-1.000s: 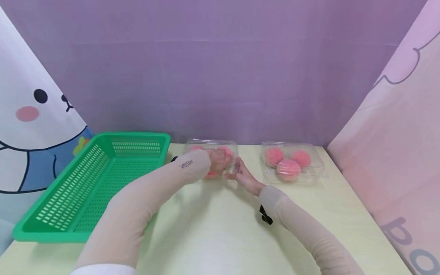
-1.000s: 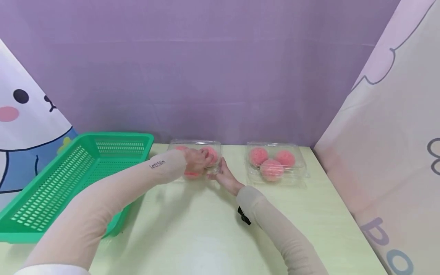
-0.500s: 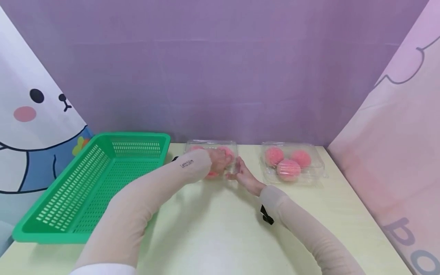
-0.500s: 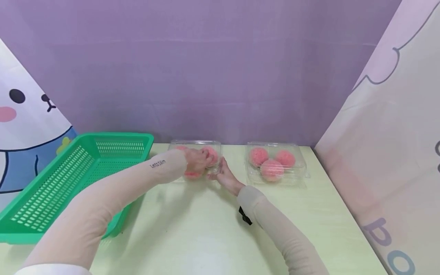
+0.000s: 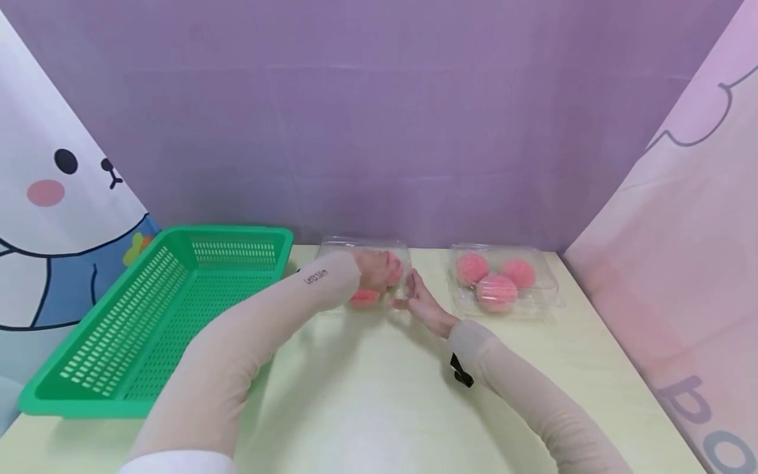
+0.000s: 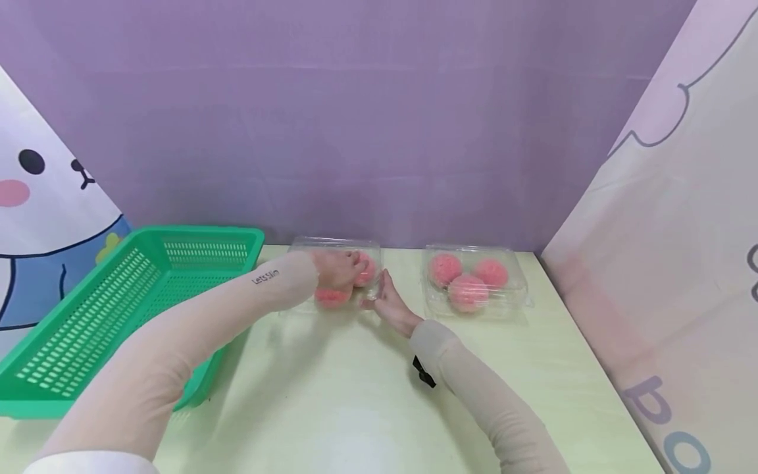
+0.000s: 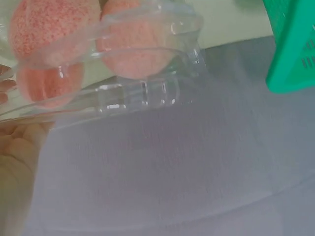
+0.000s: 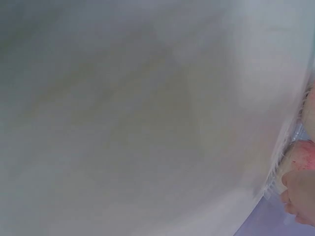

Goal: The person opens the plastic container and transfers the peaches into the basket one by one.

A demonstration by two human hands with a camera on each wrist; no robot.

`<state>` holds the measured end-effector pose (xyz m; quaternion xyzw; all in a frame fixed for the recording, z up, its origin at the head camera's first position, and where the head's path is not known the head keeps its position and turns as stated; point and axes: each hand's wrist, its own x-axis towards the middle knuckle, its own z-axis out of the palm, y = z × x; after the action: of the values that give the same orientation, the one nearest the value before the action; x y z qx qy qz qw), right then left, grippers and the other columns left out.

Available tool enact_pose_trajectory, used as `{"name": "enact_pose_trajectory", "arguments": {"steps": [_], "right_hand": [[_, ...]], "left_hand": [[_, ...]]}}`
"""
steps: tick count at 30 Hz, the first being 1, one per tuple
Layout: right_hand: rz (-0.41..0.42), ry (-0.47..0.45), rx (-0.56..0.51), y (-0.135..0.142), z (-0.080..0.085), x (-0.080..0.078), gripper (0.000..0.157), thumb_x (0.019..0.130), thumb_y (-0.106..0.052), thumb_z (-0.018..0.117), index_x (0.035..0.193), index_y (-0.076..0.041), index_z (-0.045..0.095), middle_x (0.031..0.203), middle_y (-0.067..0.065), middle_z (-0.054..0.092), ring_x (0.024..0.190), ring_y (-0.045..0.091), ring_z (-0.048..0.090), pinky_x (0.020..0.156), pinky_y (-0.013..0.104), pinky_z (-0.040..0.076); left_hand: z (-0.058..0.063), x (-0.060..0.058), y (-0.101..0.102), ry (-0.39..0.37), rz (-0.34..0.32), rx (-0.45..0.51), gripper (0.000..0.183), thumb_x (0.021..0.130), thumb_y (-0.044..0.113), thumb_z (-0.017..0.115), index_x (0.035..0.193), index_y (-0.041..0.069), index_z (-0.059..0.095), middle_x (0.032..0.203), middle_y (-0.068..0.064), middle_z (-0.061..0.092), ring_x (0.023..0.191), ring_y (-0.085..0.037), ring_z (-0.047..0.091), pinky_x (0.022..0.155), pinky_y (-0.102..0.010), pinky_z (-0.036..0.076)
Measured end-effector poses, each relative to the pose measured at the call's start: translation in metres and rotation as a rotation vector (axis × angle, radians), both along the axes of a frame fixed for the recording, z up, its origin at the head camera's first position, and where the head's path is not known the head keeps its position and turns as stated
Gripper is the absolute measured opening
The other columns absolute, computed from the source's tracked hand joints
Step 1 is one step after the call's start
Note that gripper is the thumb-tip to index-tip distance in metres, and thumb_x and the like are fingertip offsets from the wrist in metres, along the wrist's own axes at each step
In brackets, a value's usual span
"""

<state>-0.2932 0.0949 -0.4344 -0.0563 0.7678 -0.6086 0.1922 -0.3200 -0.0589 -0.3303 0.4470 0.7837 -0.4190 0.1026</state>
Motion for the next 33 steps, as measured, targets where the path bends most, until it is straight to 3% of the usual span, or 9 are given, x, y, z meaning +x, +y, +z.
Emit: {"name": "enact_pose_trajectory", "arguments": {"steps": [1, 2, 7, 12, 17, 19, 24, 33], "right_hand": [[-0.001, 0.000, 0.002, 0.000, 0.000, 0.000, 0.096, 0.086, -0.015, 0.059, 0.145, -0.015, -0.017, 0.154, 0.006, -0.008, 0.142, 0.023, -0.004, 0.114, 0.046, 0.001], [-0.001, 0.000, 0.001, 0.001, 0.000, 0.001, 0.096, 0.086, -0.015, 0.059, 0.145, -0.015, -0.017, 0.154, 0.006, -0.008, 0.142, 0.023, -0.005, 0.114, 0.045, 0.001], [-0.016, 0.012, -0.003, 0.001, -0.002, 0.000, 0.096, 0.086, -0.016, 0.060, 0.145, -0.014, -0.016, 0.155, 0.006, -0.008, 0.142, 0.022, -0.004, 0.114, 0.044, 0.004], [-0.017, 0.017, 0.000, 0.003, -0.002, -0.001, 0.096, 0.086, -0.015, 0.061, 0.146, -0.015, -0.014, 0.155, 0.008, -0.005, 0.142, 0.026, 0.000, 0.114, 0.046, 0.007], [-0.016, 0.012, 0.001, 0.002, -0.002, -0.002, 0.096, 0.086, -0.013, 0.062, 0.146, -0.012, -0.013, 0.154, 0.011, -0.005, 0.142, 0.026, -0.001, 0.114, 0.044, 0.007], [-0.017, 0.008, -0.006, 0.001, -0.001, -0.002, 0.096, 0.085, -0.011, 0.062, 0.146, -0.011, -0.013, 0.154, 0.011, -0.006, 0.142, 0.025, -0.002, 0.114, 0.042, 0.005], [-0.024, 0.023, -0.016, 0.004, -0.001, -0.006, 0.098, 0.083, -0.008, 0.064, 0.146, -0.009, -0.010, 0.154, 0.013, -0.006, 0.142, 0.027, -0.002, 0.115, 0.041, 0.006], [-0.025, 0.042, -0.020, 0.010, -0.006, -0.012, 0.104, 0.079, -0.007, 0.068, 0.146, -0.011, -0.010, 0.154, 0.010, -0.005, 0.142, 0.027, 0.000, 0.115, 0.040, 0.009]], "left_hand": [[-0.001, 0.000, 0.000, 0.006, -0.007, -0.003, 0.069, 0.089, 0.026, 0.047, 0.144, 0.001, 0.013, 0.143, -0.024, 0.029, 0.128, -0.037, 0.037, 0.106, -0.044, 0.034], [-0.002, 0.000, 0.000, -0.014, 0.028, 0.029, 0.070, 0.089, 0.025, 0.047, 0.144, 0.001, 0.012, 0.144, -0.024, 0.027, 0.130, -0.036, 0.034, 0.107, -0.044, 0.031], [-0.003, -0.002, 0.001, -0.160, 0.304, 0.295, 0.068, 0.095, 0.033, 0.041, 0.147, 0.007, 0.006, 0.151, -0.018, 0.016, 0.139, -0.029, 0.019, 0.113, -0.040, 0.019], [0.000, -0.003, -0.002, -0.217, 0.410, 0.410, 0.065, 0.097, 0.039, 0.036, 0.148, 0.011, 0.005, 0.153, -0.014, 0.013, 0.140, -0.026, 0.016, 0.114, -0.039, 0.017], [0.006, -0.002, -0.009, -0.262, 0.456, 0.547, 0.067, 0.097, 0.040, 0.039, 0.148, 0.012, 0.006, 0.153, -0.014, 0.011, 0.141, -0.025, 0.014, 0.114, -0.039, 0.017], [0.006, -0.003, -0.011, -0.273, 0.441, 0.581, 0.069, 0.096, 0.039, 0.041, 0.148, 0.010, 0.007, 0.153, -0.015, 0.012, 0.140, -0.026, 0.015, 0.114, -0.038, 0.017], [0.005, -0.005, -0.013, -0.317, 0.508, 0.671, 0.069, 0.095, 0.039, 0.043, 0.148, 0.015, 0.008, 0.154, -0.011, 0.012, 0.141, -0.025, 0.016, 0.114, -0.039, 0.017], [0.006, -0.010, -0.013, -0.322, 0.560, 0.750, 0.064, 0.094, 0.040, 0.043, 0.148, 0.018, 0.015, 0.154, -0.004, 0.016, 0.140, -0.024, 0.020, 0.114, -0.041, 0.018]]}}
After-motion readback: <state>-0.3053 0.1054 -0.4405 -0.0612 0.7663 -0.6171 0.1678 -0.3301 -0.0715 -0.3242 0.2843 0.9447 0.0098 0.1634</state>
